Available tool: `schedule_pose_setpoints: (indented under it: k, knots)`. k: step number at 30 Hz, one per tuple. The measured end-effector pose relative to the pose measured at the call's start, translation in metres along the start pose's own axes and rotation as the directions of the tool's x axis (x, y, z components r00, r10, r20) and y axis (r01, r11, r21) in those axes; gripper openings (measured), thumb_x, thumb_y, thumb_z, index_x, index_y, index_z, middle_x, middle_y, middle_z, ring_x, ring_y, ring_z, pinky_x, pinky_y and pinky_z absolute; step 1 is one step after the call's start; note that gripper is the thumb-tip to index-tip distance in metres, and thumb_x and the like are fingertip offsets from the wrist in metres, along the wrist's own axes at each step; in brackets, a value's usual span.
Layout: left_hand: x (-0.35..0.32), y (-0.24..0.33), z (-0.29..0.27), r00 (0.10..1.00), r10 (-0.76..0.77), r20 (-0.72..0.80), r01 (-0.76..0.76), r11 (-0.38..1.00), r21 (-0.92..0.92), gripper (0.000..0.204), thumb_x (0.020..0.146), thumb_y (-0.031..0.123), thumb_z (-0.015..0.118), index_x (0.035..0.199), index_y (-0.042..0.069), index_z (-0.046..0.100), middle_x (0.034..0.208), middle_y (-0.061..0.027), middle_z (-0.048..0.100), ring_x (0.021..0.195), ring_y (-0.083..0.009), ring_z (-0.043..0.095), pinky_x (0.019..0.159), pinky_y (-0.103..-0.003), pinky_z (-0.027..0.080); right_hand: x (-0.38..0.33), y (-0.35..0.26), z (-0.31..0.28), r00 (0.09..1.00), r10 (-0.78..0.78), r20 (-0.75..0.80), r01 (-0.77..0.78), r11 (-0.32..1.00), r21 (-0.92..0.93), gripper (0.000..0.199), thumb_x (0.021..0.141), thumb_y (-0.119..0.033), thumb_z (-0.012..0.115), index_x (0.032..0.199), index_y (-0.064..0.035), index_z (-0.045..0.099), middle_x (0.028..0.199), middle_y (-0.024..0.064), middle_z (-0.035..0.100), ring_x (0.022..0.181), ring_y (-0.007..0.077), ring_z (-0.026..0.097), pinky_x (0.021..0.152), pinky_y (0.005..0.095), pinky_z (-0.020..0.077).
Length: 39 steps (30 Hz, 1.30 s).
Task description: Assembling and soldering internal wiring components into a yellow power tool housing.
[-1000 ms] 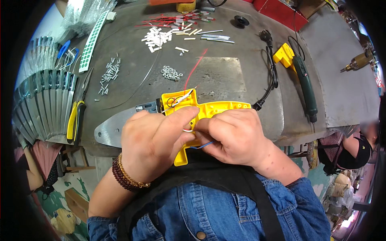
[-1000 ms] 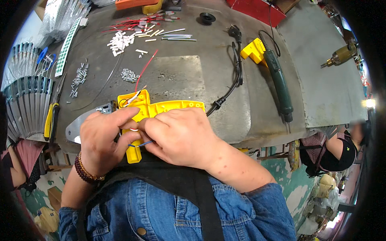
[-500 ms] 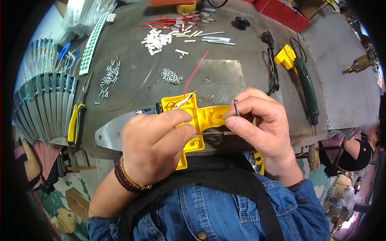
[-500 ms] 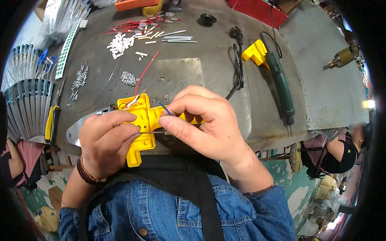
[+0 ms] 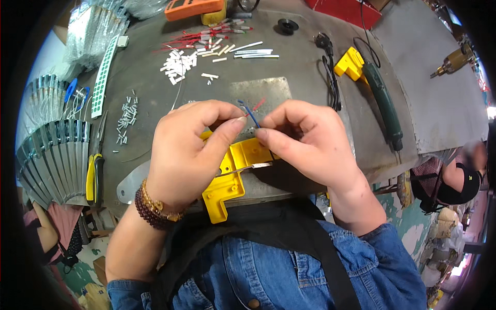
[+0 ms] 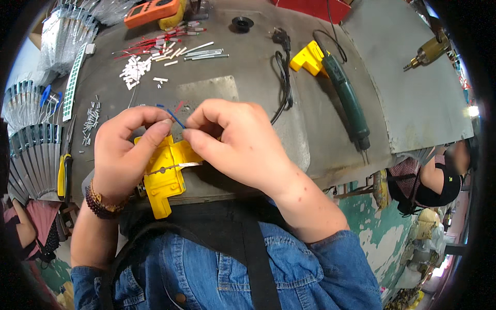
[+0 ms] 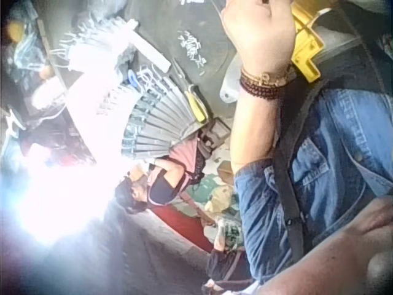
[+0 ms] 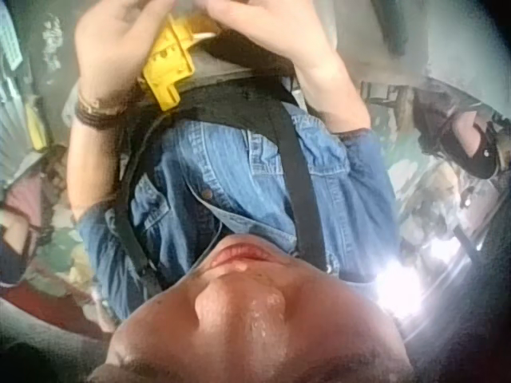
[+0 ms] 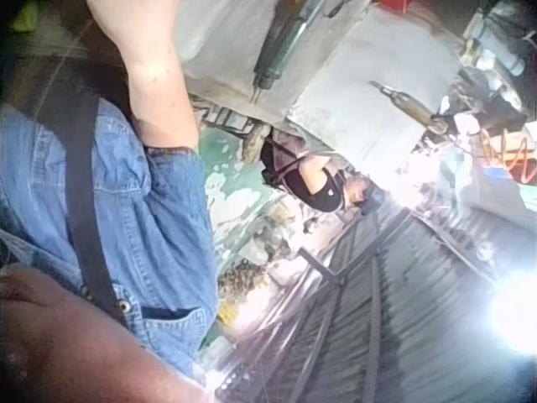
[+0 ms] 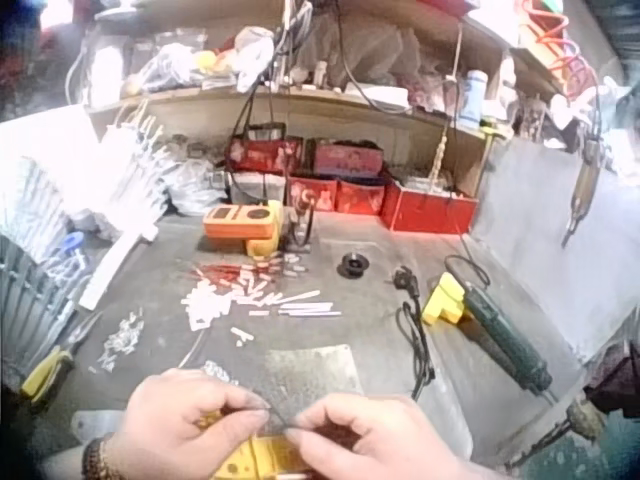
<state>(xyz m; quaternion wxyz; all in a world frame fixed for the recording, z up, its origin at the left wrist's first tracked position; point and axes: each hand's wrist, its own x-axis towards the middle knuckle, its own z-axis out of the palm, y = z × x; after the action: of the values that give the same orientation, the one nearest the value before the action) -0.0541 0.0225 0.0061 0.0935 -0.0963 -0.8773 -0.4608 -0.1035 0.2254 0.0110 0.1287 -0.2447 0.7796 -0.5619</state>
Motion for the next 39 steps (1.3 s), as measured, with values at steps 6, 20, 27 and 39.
schedule_pose_setpoints:
  k: [6,20,27,39]
  knots:
    - [-0.005,0.001,0.012,0.981,0.092,-0.174,-0.092,0.996,0.008,0.009,0.086,0.005,0.07,0.093,-0.002,0.07,0.094,-0.0108,0.068,0.089,-0.0183,0.064,0.081,-0.029,0.049,0.004,0.002,0.009,0.993,-0.12,0.011,0.12,0.983,-0.136,0.017,0.083,-0.016,0.066,0.085,0.0006,0.069,0.073,0.0137,0.067,0.063,0.0235,0.066,0.058,0.0328,0.0501]
    - [-0.009,-0.007,0.015,0.939,0.3,-0.168,-0.262,0.941,0.215,0.009,0.081,0.006,0.072,0.09,0.004,0.07,0.089,-0.0092,0.069,0.088,-0.0256,0.065,0.084,-0.036,0.046,0.004,-0.003,-0.008,0.866,-0.499,0.031,0.45,0.751,-0.483,0.024,0.076,-0.018,0.076,0.095,-0.0084,0.067,0.089,0.0065,0.068,0.076,0.0261,0.066,0.066,0.0346,0.0494]
    - [-0.01,-0.009,0.015,0.946,0.314,-0.084,-0.288,0.93,0.23,0.011,0.082,0.007,0.068,0.093,0.007,0.067,0.091,-0.005,0.067,0.091,-0.0249,0.062,0.088,-0.037,0.039,0.017,-0.003,-0.009,0.724,-0.622,0.297,0.602,0.362,-0.711,0.015,0.083,-0.02,0.068,0.086,-0.0075,0.062,0.084,0.0059,0.064,0.071,0.0288,0.062,0.061,0.0393,0.0473]
    - [-0.011,-0.01,0.014,0.938,0.337,-0.083,-0.312,0.923,0.226,0.007,0.083,0.011,0.067,0.09,0.01,0.064,0.091,-0.0038,0.063,0.094,-0.0251,0.058,0.088,-0.039,0.035,0.026,0.004,-0.019,0.761,-0.565,0.317,0.646,0.622,-0.442,0.018,0.083,-0.019,0.073,0.094,-0.008,0.064,0.081,0.0073,0.06,0.072,0.0305,0.062,0.061,0.0366,0.0491]
